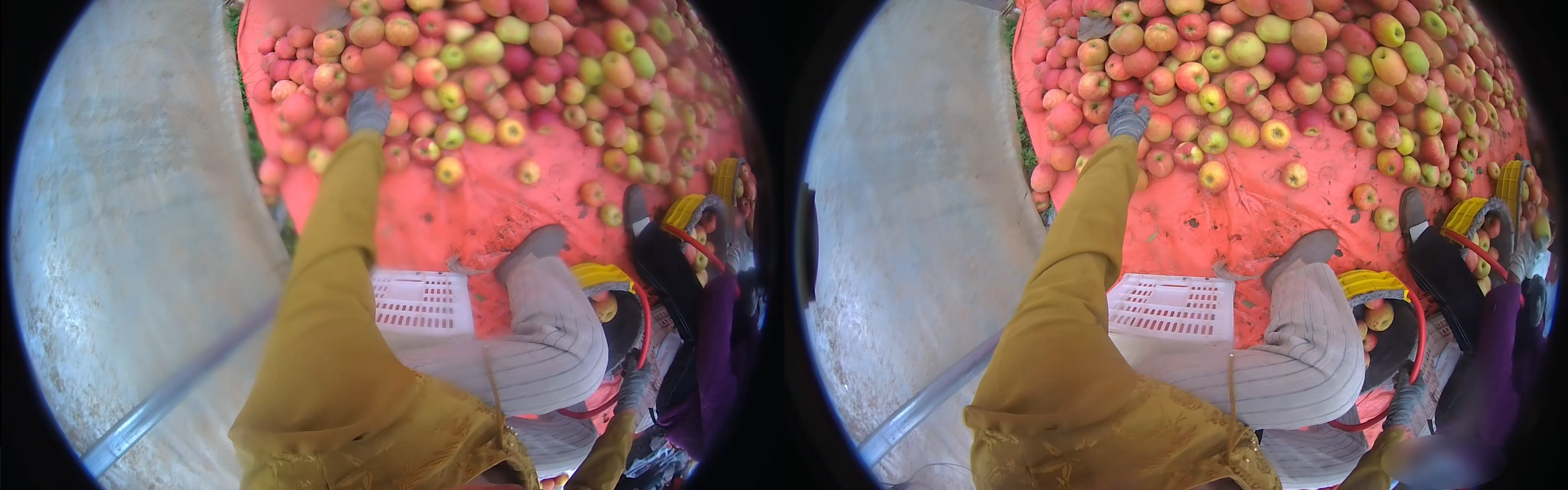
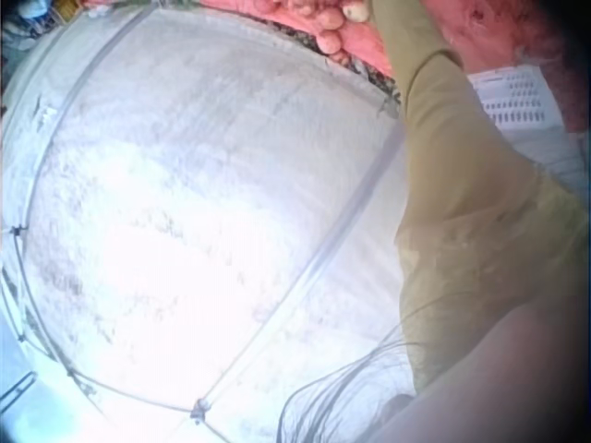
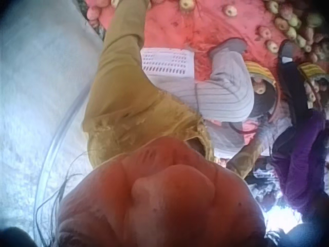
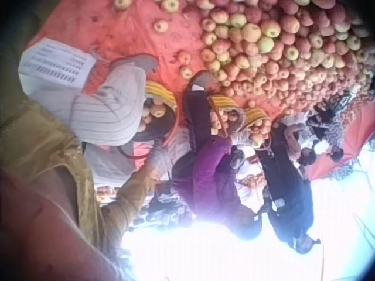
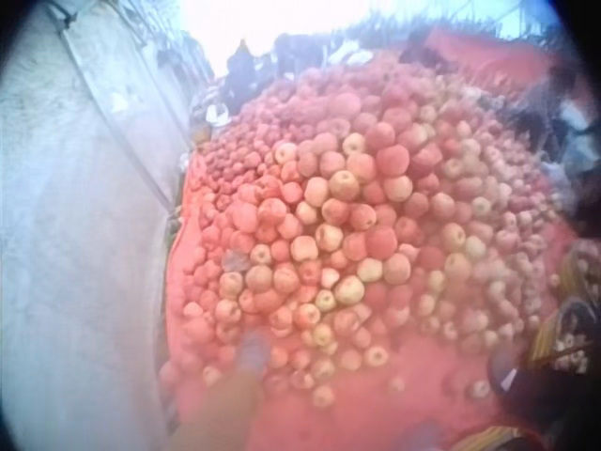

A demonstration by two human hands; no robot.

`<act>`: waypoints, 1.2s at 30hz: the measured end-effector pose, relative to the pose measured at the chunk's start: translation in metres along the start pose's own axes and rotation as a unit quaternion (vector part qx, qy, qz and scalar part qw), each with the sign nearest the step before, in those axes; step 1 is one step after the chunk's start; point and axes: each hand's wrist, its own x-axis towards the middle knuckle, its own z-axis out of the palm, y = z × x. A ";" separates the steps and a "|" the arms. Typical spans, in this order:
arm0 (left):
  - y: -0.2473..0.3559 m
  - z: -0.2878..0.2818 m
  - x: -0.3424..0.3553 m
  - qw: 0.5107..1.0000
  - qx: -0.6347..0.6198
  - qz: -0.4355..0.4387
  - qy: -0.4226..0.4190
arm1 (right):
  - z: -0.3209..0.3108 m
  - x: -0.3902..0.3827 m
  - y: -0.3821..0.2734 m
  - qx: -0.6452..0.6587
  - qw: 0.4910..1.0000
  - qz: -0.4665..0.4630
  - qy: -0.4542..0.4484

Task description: The person sorts apples from a large pile on a red tarp into a white plastic crate. They pick apples by hand, place them into the crate, and occasionally adjust the crate's position. Other people are visible in the background also handling apples.

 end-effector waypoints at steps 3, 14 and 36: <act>0.046 -0.002 0.029 0.996 -0.015 0.093 -0.006 | 0.002 -0.009 -0.019 -0.015 1.000 -0.001 -0.009; 0.123 0.005 0.049 0.974 0.086 0.091 -0.189 | 0.000 -0.007 0.004 0.001 1.000 -0.029 0.006; 0.155 0.027 0.012 0.991 0.015 0.089 -0.096 | -0.003 -0.009 -0.007 0.009 0.999 0.002 -0.041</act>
